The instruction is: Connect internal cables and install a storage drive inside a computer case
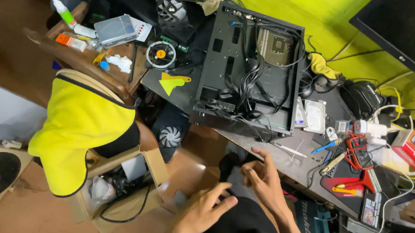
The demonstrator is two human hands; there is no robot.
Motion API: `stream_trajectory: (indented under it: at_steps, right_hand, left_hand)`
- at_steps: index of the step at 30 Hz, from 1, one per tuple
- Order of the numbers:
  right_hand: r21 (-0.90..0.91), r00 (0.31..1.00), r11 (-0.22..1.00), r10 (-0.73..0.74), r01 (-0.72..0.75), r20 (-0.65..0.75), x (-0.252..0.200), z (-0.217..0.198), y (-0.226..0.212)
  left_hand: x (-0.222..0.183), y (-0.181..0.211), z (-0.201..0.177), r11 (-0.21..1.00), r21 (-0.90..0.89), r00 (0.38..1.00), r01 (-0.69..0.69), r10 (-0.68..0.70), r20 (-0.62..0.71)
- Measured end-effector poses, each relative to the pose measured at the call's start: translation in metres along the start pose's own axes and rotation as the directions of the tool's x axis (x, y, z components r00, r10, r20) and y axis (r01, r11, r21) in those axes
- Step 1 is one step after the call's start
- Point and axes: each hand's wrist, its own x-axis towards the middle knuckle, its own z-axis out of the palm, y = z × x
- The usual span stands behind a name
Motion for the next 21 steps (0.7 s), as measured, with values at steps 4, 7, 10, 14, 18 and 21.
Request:
stream_trajectory:
  at_steps: [4,7,10,14,18,21]
  right_hand:
    - [0.005,1.0,1.0,-0.001,0.001,0.012,0.008,0.007,-0.028]
    - [-0.007,0.999,1.0,0.009,-0.008,0.035,0.01,0.004,-0.03]
    - [0.013,0.995,0.999,0.047,-0.048,0.083,0.021,-0.003,-0.027]
    - [0.031,0.991,0.996,0.084,-0.087,0.104,0.035,-0.021,-0.029]
    - [0.04,0.992,0.997,0.066,-0.07,0.105,0.067,-0.052,-0.001]
    - [-0.005,0.987,0.996,0.087,-0.087,0.134,0.084,-0.07,-0.004]
  left_hand:
    - [0.01,-0.008,-0.011,0.98,-0.127,0.988,0.152,-0.152,0.012]
    - [0.007,0.015,-0.02,0.995,-0.072,0.993,0.071,-0.077,-0.092]
    - [0.016,0.028,-0.027,0.991,-0.13,0.994,0.041,-0.055,-0.099]
    - [0.048,0.02,-0.028,0.987,-0.119,0.947,-0.112,0.07,-0.314]
    - [0.081,0.016,-0.045,0.996,0.087,0.82,-0.017,0.064,-0.569]
    - [0.102,0.006,-0.056,0.996,0.067,0.726,0.06,0.002,-0.688]
